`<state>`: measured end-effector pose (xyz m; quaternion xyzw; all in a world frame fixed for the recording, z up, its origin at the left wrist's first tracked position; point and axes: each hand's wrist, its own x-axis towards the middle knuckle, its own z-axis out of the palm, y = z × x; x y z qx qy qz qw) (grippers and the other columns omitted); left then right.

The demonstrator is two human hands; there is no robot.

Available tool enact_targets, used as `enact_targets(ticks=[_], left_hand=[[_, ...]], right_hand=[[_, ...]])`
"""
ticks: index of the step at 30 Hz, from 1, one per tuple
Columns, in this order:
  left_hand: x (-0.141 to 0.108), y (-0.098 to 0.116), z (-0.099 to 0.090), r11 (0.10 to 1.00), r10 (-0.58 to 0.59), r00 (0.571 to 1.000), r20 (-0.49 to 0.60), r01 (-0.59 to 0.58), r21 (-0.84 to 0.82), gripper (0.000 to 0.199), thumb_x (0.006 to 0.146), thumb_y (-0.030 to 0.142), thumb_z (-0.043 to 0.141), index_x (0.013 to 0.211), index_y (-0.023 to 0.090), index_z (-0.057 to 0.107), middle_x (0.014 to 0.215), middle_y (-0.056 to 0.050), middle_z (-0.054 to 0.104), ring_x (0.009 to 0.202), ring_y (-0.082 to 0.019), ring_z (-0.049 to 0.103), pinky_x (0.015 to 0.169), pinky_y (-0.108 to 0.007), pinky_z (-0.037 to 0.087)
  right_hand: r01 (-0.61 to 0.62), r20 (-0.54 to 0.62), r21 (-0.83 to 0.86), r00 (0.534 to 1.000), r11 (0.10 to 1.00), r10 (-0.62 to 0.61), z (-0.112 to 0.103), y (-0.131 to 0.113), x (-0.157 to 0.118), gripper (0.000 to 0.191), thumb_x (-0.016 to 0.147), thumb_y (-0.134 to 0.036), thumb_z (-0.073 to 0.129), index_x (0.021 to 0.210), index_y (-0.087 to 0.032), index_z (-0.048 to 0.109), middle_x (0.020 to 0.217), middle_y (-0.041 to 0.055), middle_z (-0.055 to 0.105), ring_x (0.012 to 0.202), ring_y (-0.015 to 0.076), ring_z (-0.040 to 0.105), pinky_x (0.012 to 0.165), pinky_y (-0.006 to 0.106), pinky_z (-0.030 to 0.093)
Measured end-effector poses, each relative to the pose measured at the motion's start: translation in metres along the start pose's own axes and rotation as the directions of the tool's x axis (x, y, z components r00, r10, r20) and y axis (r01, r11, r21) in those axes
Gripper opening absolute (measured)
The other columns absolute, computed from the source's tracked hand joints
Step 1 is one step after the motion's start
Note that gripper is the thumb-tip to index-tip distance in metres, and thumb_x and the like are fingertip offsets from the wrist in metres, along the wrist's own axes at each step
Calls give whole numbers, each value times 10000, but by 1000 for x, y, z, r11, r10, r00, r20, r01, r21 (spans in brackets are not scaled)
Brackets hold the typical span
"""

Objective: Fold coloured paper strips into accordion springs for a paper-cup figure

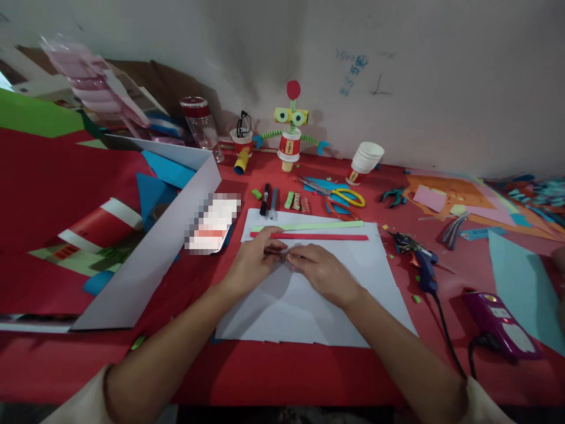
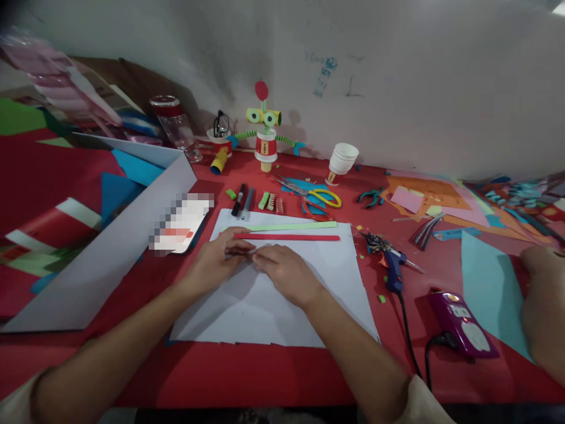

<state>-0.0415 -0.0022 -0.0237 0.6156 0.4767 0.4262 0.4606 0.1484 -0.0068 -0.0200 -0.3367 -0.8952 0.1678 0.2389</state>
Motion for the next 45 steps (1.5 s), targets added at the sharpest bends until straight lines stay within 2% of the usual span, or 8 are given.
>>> enact_targets(ticks=[9,14,20,23,28,36,41,45], left_hand=[[-3,4,11,817,155,987,40,-151,557,390,744,72,523,1100,233,525,837,-7,721,778,-195,662,687,-310,501],[-5,1,13,573,370,897,242,-425,701,307,772,24,425,1028,166,518,849,-92,701,856,-237,644,757,-379,502],[-4,1,10,787,221,966,135,-258,561,435,763,41,455,1167,192,401,894,-36,709,814,-184,661,693,-305,515],[-4,0,11,727,240,962,131,-267,633,418,770,46,455,1161,189,427,911,-55,708,850,-207,659,720,-339,514],[-1,-5,10,581,370,885,282,-457,673,317,807,51,412,1090,171,487,943,-109,690,959,-242,622,774,-382,508],[2,0,0,813,182,965,191,-256,522,423,777,37,430,1163,210,420,920,-35,712,878,-181,666,728,-297,516],[-6,5,0,803,227,971,73,-230,550,338,828,90,419,1131,223,485,1050,-29,696,1011,-176,638,843,-321,509],[-5,3,4,782,259,945,202,-328,530,520,796,37,400,1270,246,451,1248,-26,609,1119,-170,581,922,-326,483]], right_hand=[[59,-114,-33,991,998,-62,3,4,0,276,918,-134,413,987,-145,680,976,134,665,911,220,614,786,385,544],[55,-122,-88,990,995,-65,5,4,0,250,907,-124,438,915,-126,687,911,127,662,852,210,619,755,364,556],[56,-163,-92,984,994,-70,5,5,0,254,909,-129,443,911,-160,695,943,98,677,867,196,616,756,342,560],[85,-168,-110,980,990,-103,4,7,0,250,905,-129,451,900,-148,700,934,104,685,855,197,616,744,334,559],[99,-152,-157,981,983,-123,2,7,2,279,917,-146,427,898,-120,704,888,121,689,830,206,615,746,344,548],[70,-88,-117,993,991,-80,0,3,3,262,899,-95,435,953,-132,689,957,112,680,901,203,616,780,339,545],[61,-71,-109,995,992,-69,0,6,3,279,892,-75,431,955,-151,692,950,93,685,912,199,621,790,336,545],[65,-85,-121,994,991,-75,2,8,3,295,891,-78,428,987,-177,689,989,83,688,928,198,616,801,348,540]])
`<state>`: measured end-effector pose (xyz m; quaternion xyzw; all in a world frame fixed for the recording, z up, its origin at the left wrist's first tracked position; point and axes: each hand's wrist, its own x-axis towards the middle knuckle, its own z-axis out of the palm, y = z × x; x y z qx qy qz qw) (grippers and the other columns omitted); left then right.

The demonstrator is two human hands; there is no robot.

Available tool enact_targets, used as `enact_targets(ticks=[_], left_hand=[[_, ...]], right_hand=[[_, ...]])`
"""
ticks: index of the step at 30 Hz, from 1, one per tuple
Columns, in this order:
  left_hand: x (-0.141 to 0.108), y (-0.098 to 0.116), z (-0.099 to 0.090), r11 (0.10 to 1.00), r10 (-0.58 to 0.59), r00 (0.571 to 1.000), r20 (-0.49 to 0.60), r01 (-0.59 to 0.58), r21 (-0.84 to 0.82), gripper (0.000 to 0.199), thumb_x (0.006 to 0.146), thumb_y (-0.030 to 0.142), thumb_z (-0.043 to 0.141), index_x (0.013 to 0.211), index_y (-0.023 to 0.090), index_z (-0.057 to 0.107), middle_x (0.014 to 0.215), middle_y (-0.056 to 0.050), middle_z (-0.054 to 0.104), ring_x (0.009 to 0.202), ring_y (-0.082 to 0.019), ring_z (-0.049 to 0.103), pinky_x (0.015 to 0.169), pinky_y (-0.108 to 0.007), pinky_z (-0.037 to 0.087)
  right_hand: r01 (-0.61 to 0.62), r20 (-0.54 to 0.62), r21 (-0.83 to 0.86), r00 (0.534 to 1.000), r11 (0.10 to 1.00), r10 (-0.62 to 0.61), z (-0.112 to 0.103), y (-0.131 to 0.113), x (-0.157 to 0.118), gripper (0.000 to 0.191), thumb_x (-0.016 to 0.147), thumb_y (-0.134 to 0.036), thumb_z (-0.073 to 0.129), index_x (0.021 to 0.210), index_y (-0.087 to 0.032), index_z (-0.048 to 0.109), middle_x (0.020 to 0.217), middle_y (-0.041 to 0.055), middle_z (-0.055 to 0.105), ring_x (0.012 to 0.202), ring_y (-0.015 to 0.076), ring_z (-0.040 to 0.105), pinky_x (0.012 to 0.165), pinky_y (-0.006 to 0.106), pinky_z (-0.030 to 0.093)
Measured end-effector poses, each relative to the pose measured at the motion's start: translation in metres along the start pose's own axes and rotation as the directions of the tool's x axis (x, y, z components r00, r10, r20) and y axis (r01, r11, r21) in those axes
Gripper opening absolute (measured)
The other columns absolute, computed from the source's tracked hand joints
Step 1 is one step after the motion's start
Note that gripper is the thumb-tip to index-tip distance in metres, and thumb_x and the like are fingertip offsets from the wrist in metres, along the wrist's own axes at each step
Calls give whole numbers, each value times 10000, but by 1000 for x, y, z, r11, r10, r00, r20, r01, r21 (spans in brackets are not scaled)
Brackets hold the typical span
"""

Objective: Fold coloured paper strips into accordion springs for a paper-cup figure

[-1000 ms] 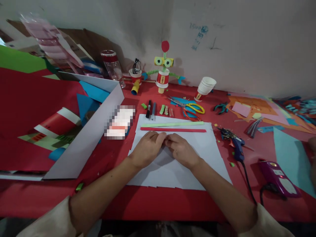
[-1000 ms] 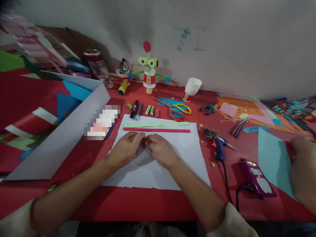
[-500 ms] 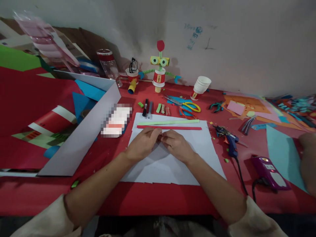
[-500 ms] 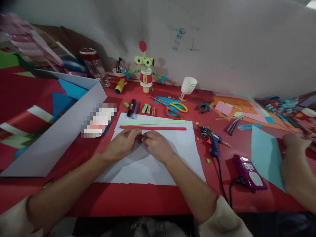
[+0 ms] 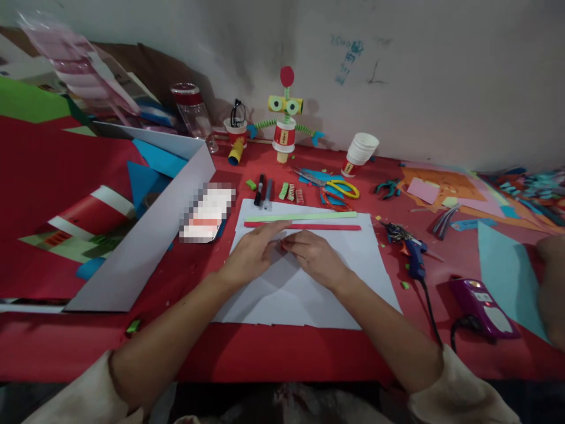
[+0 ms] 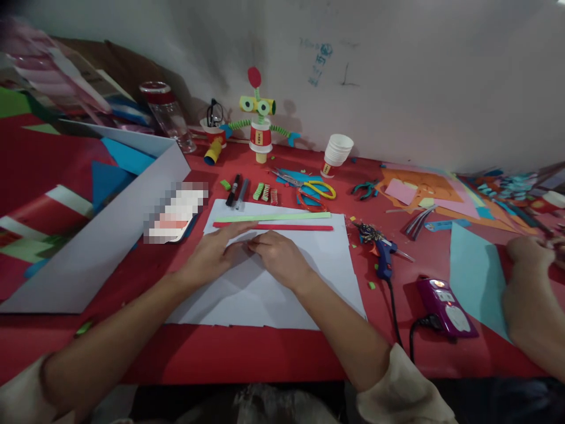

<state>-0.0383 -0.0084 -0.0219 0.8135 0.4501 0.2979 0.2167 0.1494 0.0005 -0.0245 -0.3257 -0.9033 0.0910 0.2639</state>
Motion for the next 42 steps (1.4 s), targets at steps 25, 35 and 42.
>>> enact_targets(ticks=[25,35,42], left_hand=[[0,14,-7,918,-300,953,33,298,-260,608,706,101,553,1295,213,452,1277,-96,589,1157,-242,556,914,-394,487],[20,15,-7,839,-311,932,188,362,-407,623,585,93,612,1193,206,527,795,7,706,736,-183,671,700,-312,514],[12,12,-7,937,-251,967,36,252,-242,608,605,89,590,1194,227,531,901,-29,717,762,-200,671,690,-333,508]], right_hand=[[-410,-57,565,846,716,530,-3,-9,1,186,820,-199,585,966,-241,692,915,30,727,864,191,663,816,362,528],[-468,90,739,781,485,618,-8,-12,15,296,738,-166,582,1019,-205,669,994,58,714,851,179,662,799,352,522],[-440,-14,614,824,656,567,-8,-5,3,438,683,-45,457,1073,-217,561,1071,56,655,833,146,644,750,309,515]])
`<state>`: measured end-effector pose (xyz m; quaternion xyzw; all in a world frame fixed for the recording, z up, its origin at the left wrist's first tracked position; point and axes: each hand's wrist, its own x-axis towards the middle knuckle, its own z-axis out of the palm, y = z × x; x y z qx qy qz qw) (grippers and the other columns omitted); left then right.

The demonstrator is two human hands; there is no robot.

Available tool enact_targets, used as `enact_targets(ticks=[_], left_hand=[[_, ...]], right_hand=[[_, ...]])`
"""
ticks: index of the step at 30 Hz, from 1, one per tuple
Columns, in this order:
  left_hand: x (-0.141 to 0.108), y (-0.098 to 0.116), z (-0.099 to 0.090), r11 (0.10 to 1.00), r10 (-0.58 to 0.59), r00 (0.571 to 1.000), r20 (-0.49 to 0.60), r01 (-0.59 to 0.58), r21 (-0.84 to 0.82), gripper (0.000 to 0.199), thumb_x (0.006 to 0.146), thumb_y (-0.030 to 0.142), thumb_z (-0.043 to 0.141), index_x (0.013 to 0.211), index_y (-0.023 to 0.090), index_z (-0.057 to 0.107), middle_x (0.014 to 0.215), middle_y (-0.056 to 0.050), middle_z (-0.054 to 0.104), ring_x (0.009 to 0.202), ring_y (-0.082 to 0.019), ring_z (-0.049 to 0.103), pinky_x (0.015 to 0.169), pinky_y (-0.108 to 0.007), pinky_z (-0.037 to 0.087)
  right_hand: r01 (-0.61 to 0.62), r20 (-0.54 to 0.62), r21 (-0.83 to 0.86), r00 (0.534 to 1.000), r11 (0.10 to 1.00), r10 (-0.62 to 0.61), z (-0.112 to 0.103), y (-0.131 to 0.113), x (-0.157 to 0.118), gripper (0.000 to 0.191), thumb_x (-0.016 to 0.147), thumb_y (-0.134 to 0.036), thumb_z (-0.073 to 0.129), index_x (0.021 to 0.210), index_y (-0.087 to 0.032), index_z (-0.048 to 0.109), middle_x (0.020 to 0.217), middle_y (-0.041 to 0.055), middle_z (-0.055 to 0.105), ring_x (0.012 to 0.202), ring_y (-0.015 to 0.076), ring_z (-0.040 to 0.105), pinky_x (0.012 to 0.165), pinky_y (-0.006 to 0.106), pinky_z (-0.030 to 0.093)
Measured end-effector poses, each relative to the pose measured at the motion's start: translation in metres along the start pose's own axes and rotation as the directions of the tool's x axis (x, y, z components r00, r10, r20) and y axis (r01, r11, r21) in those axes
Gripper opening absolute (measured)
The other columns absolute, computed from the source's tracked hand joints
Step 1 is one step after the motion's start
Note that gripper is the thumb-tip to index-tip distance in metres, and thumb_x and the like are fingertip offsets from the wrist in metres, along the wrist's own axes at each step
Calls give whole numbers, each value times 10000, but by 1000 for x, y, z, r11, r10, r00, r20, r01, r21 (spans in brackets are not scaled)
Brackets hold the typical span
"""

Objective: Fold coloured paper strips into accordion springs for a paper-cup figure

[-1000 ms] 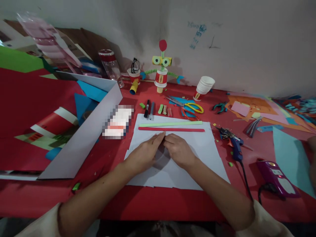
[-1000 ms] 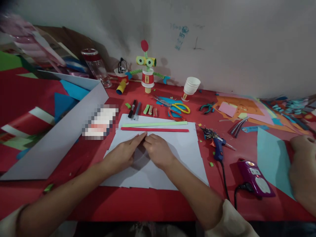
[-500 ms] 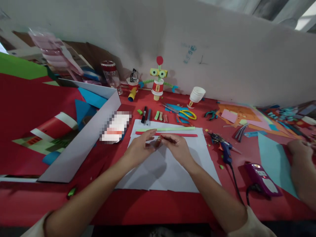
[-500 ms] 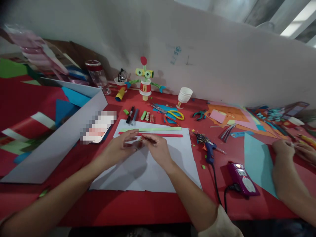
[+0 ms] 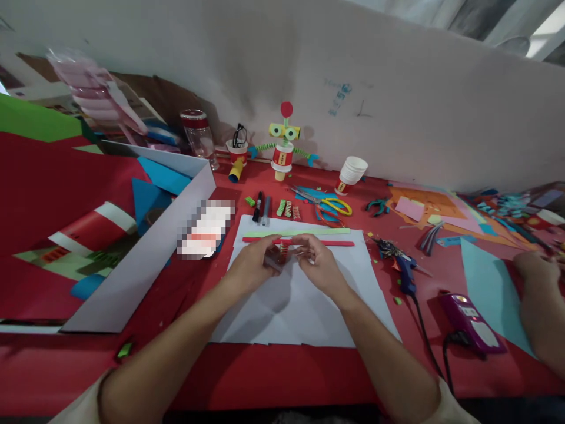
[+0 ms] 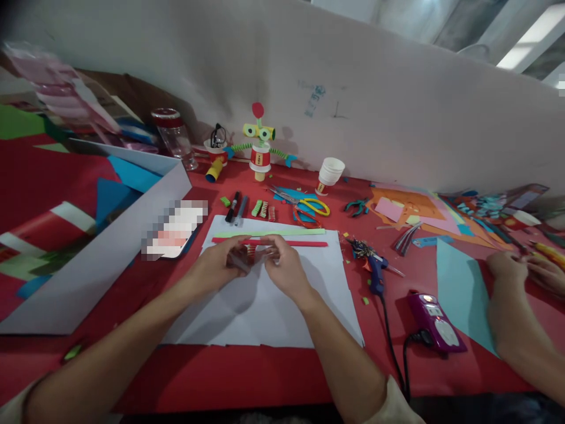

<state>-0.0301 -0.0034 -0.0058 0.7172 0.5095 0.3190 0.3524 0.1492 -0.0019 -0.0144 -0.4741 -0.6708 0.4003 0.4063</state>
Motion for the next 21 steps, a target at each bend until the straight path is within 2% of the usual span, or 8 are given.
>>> enact_targets(ticks=[3,9,13,17,21], left_hand=[[0,1,3,998,20,999,-47,-17,67,558,627,106,602,1169,222,540,900,-30,712,787,-204,665,697,-331,505],[0,2,10,997,-33,999,-40,36,66,449,704,100,532,1140,204,555,873,-34,689,817,-207,643,739,-349,487],[1,3,9,980,-77,997,-27,71,-183,447,719,145,553,1162,196,512,894,-33,667,840,-194,630,764,-351,485],[2,7,5,844,-109,989,99,145,-517,456,711,209,606,1151,177,488,945,-56,641,885,-184,618,797,-356,490],[0,11,-1,722,-96,967,236,231,-653,493,708,192,650,1177,190,495,964,-61,628,895,-180,606,823,-360,481]], right_hand=[[-39,10,-60,999,997,40,-2,-3,0,368,671,-55,495,999,-206,564,984,42,668,860,161,632,766,320,503],[-47,66,-144,996,988,57,2,-7,-3,447,684,-51,548,1096,-225,544,906,16,667,856,173,624,806,346,480],[-18,61,-104,998,994,24,5,-5,-6,602,707,-103,619,1257,-277,451,980,21,651,850,177,621,783,342,496],[55,43,-19,998,998,-54,4,-11,-7,614,734,-215,689,1286,-301,432,1182,59,590,982,194,597,813,335,501],[110,67,-19,992,994,-108,1,-18,-8,528,753,-268,690,1241,-293,487,1208,72,562,969,191,587,785,329,513]])
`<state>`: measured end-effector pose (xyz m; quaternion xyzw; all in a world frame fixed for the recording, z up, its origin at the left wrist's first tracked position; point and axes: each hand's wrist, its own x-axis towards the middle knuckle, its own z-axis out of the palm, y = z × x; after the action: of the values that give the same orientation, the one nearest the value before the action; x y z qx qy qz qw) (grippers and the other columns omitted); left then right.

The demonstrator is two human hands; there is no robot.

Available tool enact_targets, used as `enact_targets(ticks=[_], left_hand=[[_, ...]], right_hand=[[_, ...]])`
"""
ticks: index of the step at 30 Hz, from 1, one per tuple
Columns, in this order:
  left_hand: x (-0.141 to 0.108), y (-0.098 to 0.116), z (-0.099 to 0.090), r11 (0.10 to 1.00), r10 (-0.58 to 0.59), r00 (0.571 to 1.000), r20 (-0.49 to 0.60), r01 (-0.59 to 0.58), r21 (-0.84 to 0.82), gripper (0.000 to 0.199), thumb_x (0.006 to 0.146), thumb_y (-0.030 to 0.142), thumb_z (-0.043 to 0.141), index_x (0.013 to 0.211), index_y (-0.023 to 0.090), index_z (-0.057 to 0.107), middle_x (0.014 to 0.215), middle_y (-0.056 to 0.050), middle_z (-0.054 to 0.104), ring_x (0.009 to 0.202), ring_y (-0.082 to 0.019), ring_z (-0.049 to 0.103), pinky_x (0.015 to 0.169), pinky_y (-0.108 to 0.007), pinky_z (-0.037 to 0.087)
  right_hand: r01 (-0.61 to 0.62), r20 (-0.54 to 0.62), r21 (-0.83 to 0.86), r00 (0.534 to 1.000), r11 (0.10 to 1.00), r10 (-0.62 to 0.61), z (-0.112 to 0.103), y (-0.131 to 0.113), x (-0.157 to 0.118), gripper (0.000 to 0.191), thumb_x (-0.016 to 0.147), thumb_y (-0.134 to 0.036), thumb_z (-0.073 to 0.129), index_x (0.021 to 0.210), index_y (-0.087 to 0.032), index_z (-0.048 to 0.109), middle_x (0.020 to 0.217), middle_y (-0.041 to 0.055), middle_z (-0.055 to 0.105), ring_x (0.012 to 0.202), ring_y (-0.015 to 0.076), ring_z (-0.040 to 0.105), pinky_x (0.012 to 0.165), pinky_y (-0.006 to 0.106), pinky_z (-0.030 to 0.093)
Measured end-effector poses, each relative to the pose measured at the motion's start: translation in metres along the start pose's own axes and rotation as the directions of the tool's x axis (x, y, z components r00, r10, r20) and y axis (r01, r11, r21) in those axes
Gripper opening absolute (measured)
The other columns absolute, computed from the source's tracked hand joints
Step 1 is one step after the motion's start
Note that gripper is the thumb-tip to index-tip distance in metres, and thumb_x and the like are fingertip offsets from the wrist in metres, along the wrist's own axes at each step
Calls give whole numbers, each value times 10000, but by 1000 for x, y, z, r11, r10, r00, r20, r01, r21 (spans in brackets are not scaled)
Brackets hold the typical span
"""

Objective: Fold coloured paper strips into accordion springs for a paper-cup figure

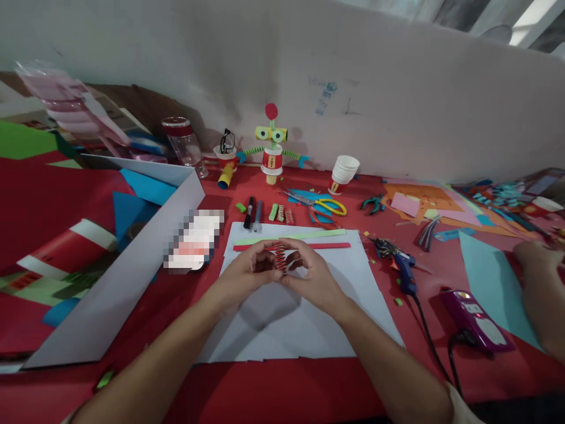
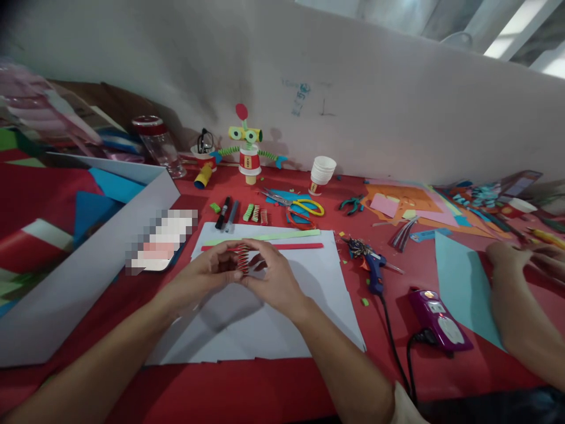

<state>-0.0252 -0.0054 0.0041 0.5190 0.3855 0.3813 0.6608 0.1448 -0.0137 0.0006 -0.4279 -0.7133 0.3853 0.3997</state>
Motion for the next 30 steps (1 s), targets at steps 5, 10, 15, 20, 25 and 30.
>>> enact_targets(ticks=[5,10,15,20,25,30], left_hand=[[-4,3,-6,998,-35,998,50,37,-59,573,732,197,670,1263,233,458,998,-67,633,971,-198,593,860,-364,460],[-4,1,-3,996,-42,999,-11,41,-75,448,760,232,652,1187,219,517,958,-59,650,903,-176,607,818,-335,464],[-4,4,3,994,-19,999,-49,13,-105,395,734,209,677,1109,199,554,874,-31,654,830,-153,604,762,-297,463],[-4,5,1,968,-100,995,-15,94,-231,343,776,264,655,1105,191,593,785,-15,645,751,-133,595,747,-284,462],[-4,1,2,913,-138,990,35,141,-382,335,750,237,695,1075,188,629,885,-43,673,817,-151,622,803,-306,479],[-2,-1,3,857,-163,986,17,150,-494,230,711,169,725,935,165,671,823,-25,684,725,-121,629,744,-263,504]], right_hand=[[75,-35,34,997,997,-74,-1,-2,0,323,771,-220,669,1078,-262,576,1075,39,564,840,134,581,749,294,511],[50,-114,11,992,999,-48,0,-5,-1,379,741,-141,682,1081,-271,582,1013,20,600,856,150,560,777,314,490],[54,-95,-21,994,998,-56,0,-5,-1,340,746,-194,695,1071,-263,622,983,28,631,860,160,574,776,317,490],[44,-184,4,982,999,-43,2,-3,-1,196,717,-177,722,902,-224,681,853,17,667,798,153,600,752,289,491],[57,-218,19,975,998,-52,2,-4,-1,151,719,-208,726,866,-237,706,828,17,678,778,161,615,737,296,496],[93,-117,10,989,996,-91,2,-7,-1,306,741,-225,716,1038,-280,667,1002,28,675,951,186,603,867,338,468]])
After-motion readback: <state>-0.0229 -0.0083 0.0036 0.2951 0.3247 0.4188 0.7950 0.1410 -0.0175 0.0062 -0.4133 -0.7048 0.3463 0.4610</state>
